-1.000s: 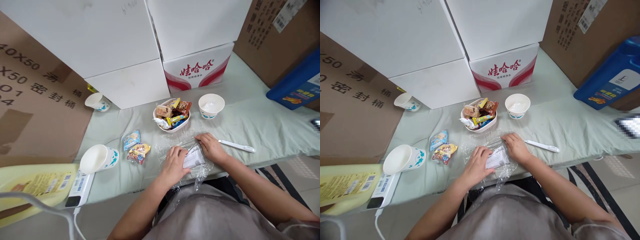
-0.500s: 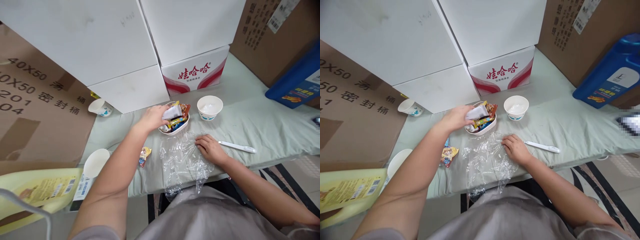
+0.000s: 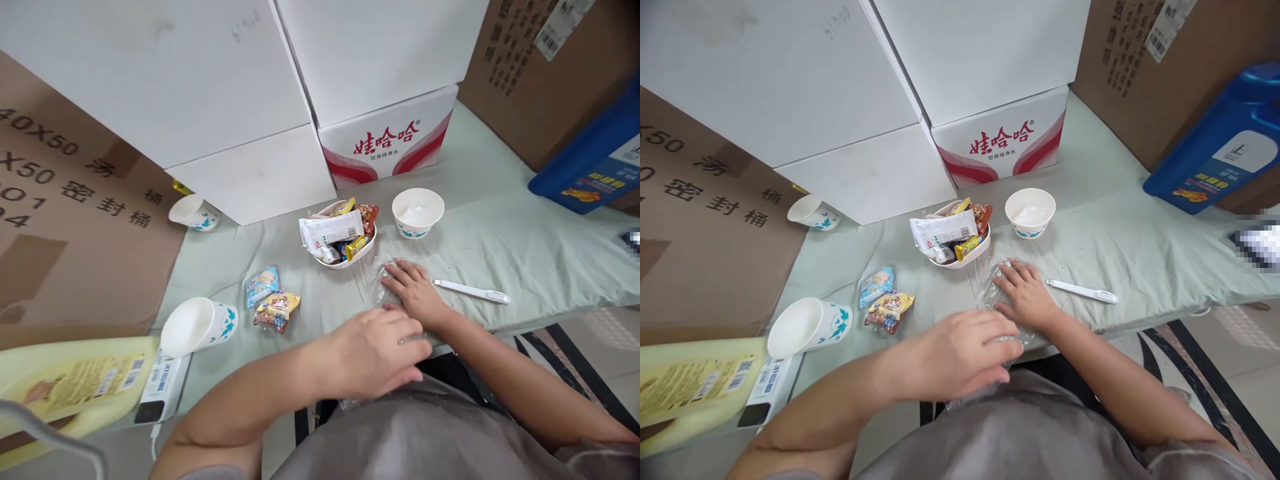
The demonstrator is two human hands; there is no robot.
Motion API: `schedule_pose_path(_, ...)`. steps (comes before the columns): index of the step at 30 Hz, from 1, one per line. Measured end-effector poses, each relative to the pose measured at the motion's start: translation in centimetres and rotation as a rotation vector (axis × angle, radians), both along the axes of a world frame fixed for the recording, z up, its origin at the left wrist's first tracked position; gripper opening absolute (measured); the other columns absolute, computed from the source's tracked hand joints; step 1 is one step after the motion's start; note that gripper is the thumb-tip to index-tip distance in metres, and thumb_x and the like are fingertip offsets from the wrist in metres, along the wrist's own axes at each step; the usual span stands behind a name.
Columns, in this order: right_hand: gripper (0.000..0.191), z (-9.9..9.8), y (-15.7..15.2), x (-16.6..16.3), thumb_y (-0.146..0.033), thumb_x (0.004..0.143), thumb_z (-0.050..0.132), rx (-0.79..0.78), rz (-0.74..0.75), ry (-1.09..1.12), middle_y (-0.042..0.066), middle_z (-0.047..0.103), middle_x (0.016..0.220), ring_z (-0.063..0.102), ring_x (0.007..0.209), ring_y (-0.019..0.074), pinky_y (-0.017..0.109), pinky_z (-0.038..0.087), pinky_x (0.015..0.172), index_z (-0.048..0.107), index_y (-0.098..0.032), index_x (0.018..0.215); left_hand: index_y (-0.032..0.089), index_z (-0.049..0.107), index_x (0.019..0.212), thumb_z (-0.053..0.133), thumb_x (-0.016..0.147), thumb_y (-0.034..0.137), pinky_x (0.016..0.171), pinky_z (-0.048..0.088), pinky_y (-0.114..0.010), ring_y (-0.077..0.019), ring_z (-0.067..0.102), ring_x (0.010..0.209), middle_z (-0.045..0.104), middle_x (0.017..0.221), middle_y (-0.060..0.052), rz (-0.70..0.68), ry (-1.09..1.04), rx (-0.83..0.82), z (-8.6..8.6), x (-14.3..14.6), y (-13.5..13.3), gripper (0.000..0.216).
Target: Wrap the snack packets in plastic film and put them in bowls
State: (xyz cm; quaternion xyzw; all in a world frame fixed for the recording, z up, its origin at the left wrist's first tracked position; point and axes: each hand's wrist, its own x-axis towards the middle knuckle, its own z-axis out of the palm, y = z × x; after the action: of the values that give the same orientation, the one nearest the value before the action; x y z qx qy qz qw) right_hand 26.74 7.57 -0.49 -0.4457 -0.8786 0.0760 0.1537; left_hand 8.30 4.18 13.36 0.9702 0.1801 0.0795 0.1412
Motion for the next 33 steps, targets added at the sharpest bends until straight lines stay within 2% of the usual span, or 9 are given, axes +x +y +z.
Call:
schedule_pose_path(4, 0.065, 0.5, 0.0, -0.1, -0.056, 0.086, 0.057, -0.055, 0.029, -0.062, 0.013, 0.04, 0.152, 0.028, 0.14, 0.0387, 0.055, 0.024, 0.11, 0.052, -0.019, 0.139, 0.017, 0.055, 0.129, 0.068, 0.084, 0.041, 0.08, 0.053, -0.04, -0.0311, 0.062, 0.104, 0.056, 0.132, -0.017, 0.522, 0.517, 0.027, -4.2, -1.0, -1.0, 0.053)
schedule_pose_path(7, 0.076, 0.9, 0.0, 0.2, -0.063, 0.082, 0.06, -0.097, 0.069, -0.09, 0.014, 0.036, 0.154, 0.024, 0.143, 0.0391, 0.056, 0.023, 0.112, 0.047, -0.02, 0.143, 0.015, 0.052, 0.133, 0.06, 0.089, 0.038, 0.083, 0.052, -0.042, -0.0322, 0.061, 0.106, 0.054, 0.133, -0.02, 0.814, 0.687, 0.0, -6.3, -3.7, 0.3, 0.05)
schedule_pose_path(12, 0.085, 1.8, -0.5, 1.5, -0.061, 0.072, 0.072, -0.157, 0.152, -0.069, 0.017, 0.034, 0.155, 0.018, 0.145, 0.0406, 0.059, 0.02, 0.114, 0.048, -0.019, 0.142, 0.018, 0.053, 0.133, 0.058, 0.09, 0.031, 0.089, 0.051, -0.043, -0.0311, 0.056, 0.113, 0.055, 0.133, -0.016, 0.886, 0.594, 0.053, -7.3, -7.1, -0.1, 0.045)
schedule_pose_path(19, 0.083, 4.3, -2.6, 4.3, -0.073, 0.071, 0.065, -0.313, 0.434, 0.088, 0.014, 0.044, 0.149, 0.026, 0.144, 0.0358, 0.059, 0.021, 0.116, 0.056, -0.02, 0.135, 0.019, 0.057, 0.127, 0.058, 0.089, 0.029, 0.092, 0.047, -0.047, -0.0329, 0.053, 0.116, 0.055, 0.134, -0.015, 0.956, 0.323, 0.148, -9.1, -7.8, -1.8, 0.04)
schedule_pose_path(23, 0.093, 4.3, -4.5, 5.7, -0.067, 0.069, 0.071, -0.398, 0.507, 0.094, 0.014, 0.041, 0.151, 0.026, 0.145, 0.0343, 0.057, 0.022, 0.117, 0.045, -0.02, 0.144, 0.017, 0.067, 0.099, 0.052, 0.091, 0.022, 0.088, 0.048, -0.041, -0.0253, 0.058, 0.098, 0.065, 0.102, -0.012, 0.838, -0.059, 0.134, -8.6, -8.2, -3.4, 0.018)
schedule_pose_path(26, 0.064, 3.5, -6.0, 6.3, -0.044, 0.081, 0.07, -0.37, 0.48, 0.094, 0.01, 0.047, 0.148, 0.029, 0.144, 0.0311, 0.056, 0.027, 0.115, 0.051, -0.025, 0.139, 0.019, 0.065, 0.09, 0.056, 0.088, 0.024, 0.086, 0.05, -0.035, -0.02, 0.06, 0.092, 0.066, 0.09, -0.007, 0.509, -0.167, -0.161, -7.7, -9.1, -5.0, 0.011)
schedule_pose_path(28, 0.037, 3.1, -6.8, 6.5, -0.026, 0.09, 0.059, -0.33, 0.448, 0.12, 0.006, 0.056, 0.14, 0.034, 0.142, 0.0272, 0.053, 0.032, 0.114, 0.062, -0.027, 0.127, 0.021, 0.065, 0.1, 0.069, 0.08, 0.035, 0.094, 0.049, -0.039, -0.0237, 0.059, 0.107, 0.067, 0.103, -0.007, 0.351, -0.067, -0.325, -7.5, -10.2, -5.9, 0.025)
schedule_pose_path(30, 0.029, 2.8, -7.1, 6.5, -0.017, 0.093, 0.05, -0.32, 0.423, 0.178, 0.006, 0.064, 0.13, 0.042, 0.138, 0.0241, 0.05, 0.035, 0.112, 0.067, -0.026, 0.115, 0.023, 0.061, 0.117, 0.08, 0.068, 0.041, 0.104, 0.044, -0.047, -0.0305, 0.05, 0.126, 0.061, 0.126, -0.01, 0.295, 0.076, -0.376, -7.8, -11.3, -6.6, 0.056)
schedule_pose_path(33, 0.023, 2.9, -7.1, 6.4, -0.02, 0.096, 0.047, -0.36, 0.358, 0.319, 0.007, 0.071, 0.114, 0.055, 0.125, 0.0213, 0.047, 0.04, 0.109, 0.065, -0.023, 0.111, 0.03, 0.049, 0.137, 0.076, 0.072, 0.023, 0.109, 0.038, -0.053, -0.0318, 0.036, 0.141, 0.045, 0.149, -0.01, 0.291, 0.193, -0.308, -9.0, -12.6, -7.4, 0.071)
